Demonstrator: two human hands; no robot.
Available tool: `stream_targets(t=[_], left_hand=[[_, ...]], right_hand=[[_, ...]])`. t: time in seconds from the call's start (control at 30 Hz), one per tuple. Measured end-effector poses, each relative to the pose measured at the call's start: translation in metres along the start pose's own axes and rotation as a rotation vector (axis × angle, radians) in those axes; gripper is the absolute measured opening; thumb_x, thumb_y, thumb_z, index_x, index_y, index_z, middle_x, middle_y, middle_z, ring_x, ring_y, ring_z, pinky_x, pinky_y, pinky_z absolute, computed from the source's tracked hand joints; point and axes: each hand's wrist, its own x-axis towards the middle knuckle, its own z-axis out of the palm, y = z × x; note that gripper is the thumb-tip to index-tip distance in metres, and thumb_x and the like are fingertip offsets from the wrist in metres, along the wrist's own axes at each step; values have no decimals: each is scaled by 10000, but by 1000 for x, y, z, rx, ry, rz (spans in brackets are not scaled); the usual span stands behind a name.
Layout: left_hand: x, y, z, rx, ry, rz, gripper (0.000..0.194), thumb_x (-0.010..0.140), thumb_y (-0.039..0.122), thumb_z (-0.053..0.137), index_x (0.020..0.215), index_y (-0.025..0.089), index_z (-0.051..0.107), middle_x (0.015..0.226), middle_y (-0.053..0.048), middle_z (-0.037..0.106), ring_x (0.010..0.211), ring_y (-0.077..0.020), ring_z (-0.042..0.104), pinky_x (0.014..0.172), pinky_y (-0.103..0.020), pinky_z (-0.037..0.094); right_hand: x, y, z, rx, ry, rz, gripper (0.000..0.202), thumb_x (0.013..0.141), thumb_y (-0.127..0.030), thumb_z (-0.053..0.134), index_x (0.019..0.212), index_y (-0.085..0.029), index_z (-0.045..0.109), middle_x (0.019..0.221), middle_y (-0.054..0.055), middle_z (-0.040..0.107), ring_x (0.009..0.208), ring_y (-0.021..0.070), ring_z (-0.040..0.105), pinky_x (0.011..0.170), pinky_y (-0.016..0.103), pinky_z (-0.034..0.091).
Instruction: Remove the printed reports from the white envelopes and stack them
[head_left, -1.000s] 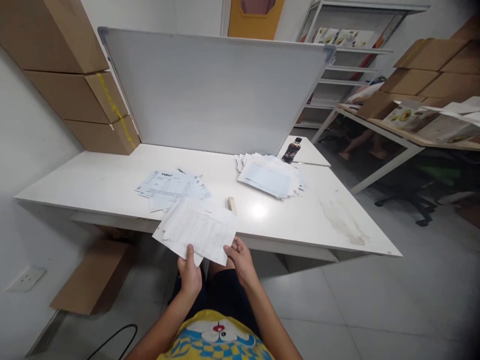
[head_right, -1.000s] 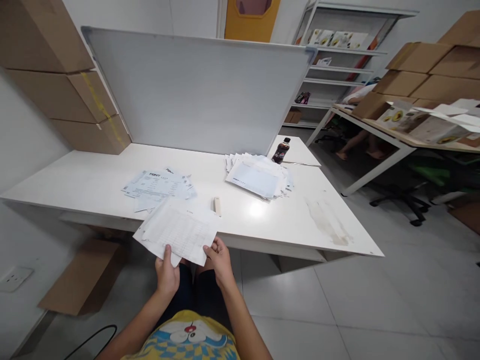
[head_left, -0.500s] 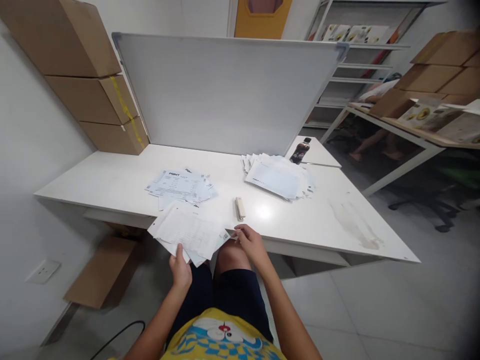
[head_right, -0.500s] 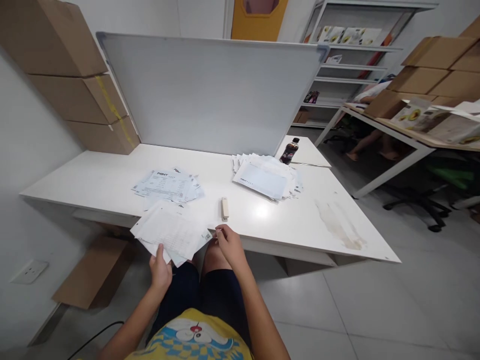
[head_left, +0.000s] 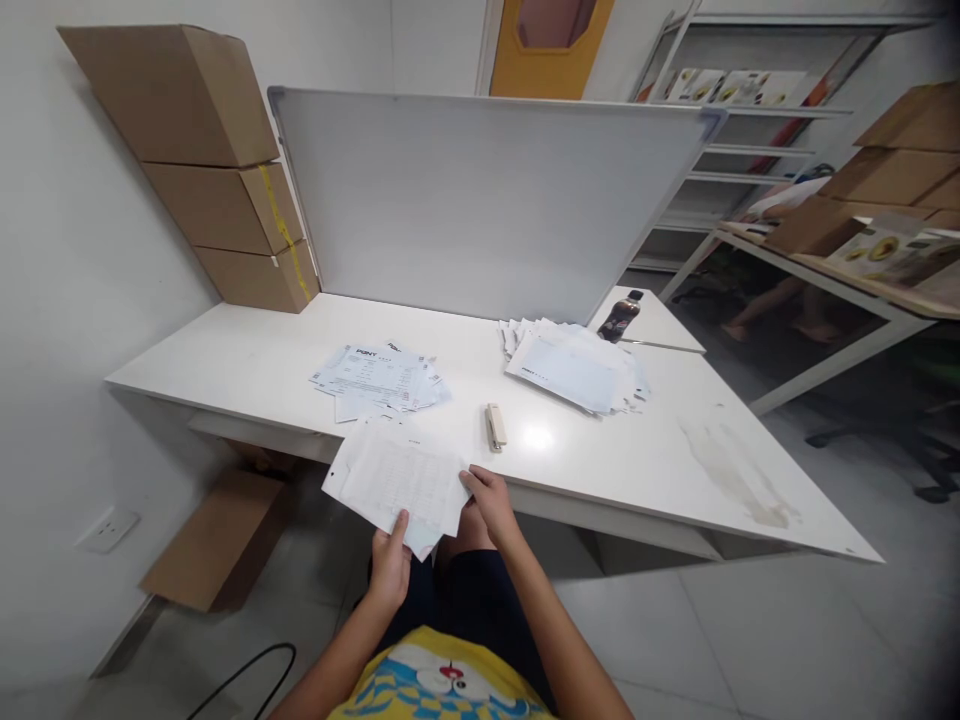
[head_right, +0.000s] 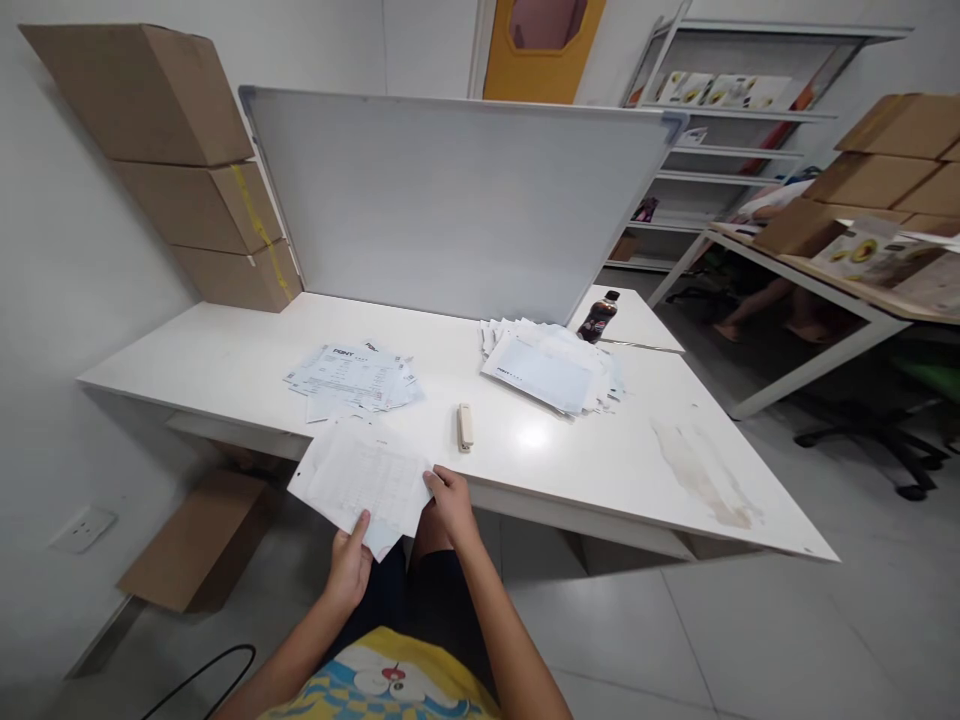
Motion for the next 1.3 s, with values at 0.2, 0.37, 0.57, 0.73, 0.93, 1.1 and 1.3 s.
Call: stream_targets(t=[0.2, 0.37, 0.57, 0.73, 0.93, 1.1, 1.3], left_hand=[[-12, 7, -11, -3, -28, -18, 526, 700, 236, 782, 1186, 142, 604, 1129, -122, 691, 1110, -279, 620, 987, -414, 492], [-10, 21, -13, -57, 155, 89, 443, 724, 110, 730, 1151, 164, 626, 1128, -99, 696, 1108, -236, 624, 1029, -376, 457], [-5, 40, -14, -58, 157, 198, 464, 723, 57, 704, 1162, 179, 619, 1157, -88, 684, 1102, -225, 628, 1026, -369, 458], [-5, 45, -11, -47, 167, 265, 489, 704, 69, 720, 1167, 186, 615, 1146, -84, 690, 1118, -223, 619, 1011, -351, 470], [-11, 38, 3, 31, 160, 209, 512, 671, 143, 768, 1158, 182, 618, 1151, -98, 684, 1078, -261, 638, 943, -389, 519], [-12, 27, 22, 13, 76, 225, 573, 675, 204, 783, 1214, 204, 589, 1236, -102, 639, 1151, -267, 591, 983, -395, 488], [-12, 18, 18, 61, 1, 197, 585, 742, 367, 741, 1274, 224, 544, 1270, -108, 617, 1162, -256, 585, 1033, -399, 440]], right_hand=[[23, -39, -10, -56, 209, -204, 301, 712, -482, 620, 741, -190, 684, 785, 38, 662, 783, 216, 563, 721, 321, 436], [66, -65, 0, 269, 299, -252, 315, 712, -499, 634, 773, -191, 612, 707, -20, 564, 700, 133, 516, 633, 242, 425], [106, -42, 42, 316, 371, -88, 349, 717, -544, 540, 780, -201, 541, 716, -23, 547, 695, 124, 539, 647, 251, 463], [65, -24, 56, 213, 404, -60, 575, 725, -524, 569, 1192, -194, 502, 1299, 125, 486, 1228, 242, 444, 967, 368, 412], [-30, -16, 60, 103, 34, -39, 420, 724, -457, 651, 1062, -218, 574, 1046, 85, 614, 969, 231, 586, 840, 359, 480], [-37, -12, 45, 317, -52, 56, 289, 646, -330, 710, 884, -224, 585, 676, -31, 585, 636, 146, 550, 643, 281, 467], [-28, -11, 4, 317, -194, 128, 264, 635, -361, 756, 825, -202, 664, 650, -11, 614, 629, 151, 566, 659, 289, 465]])
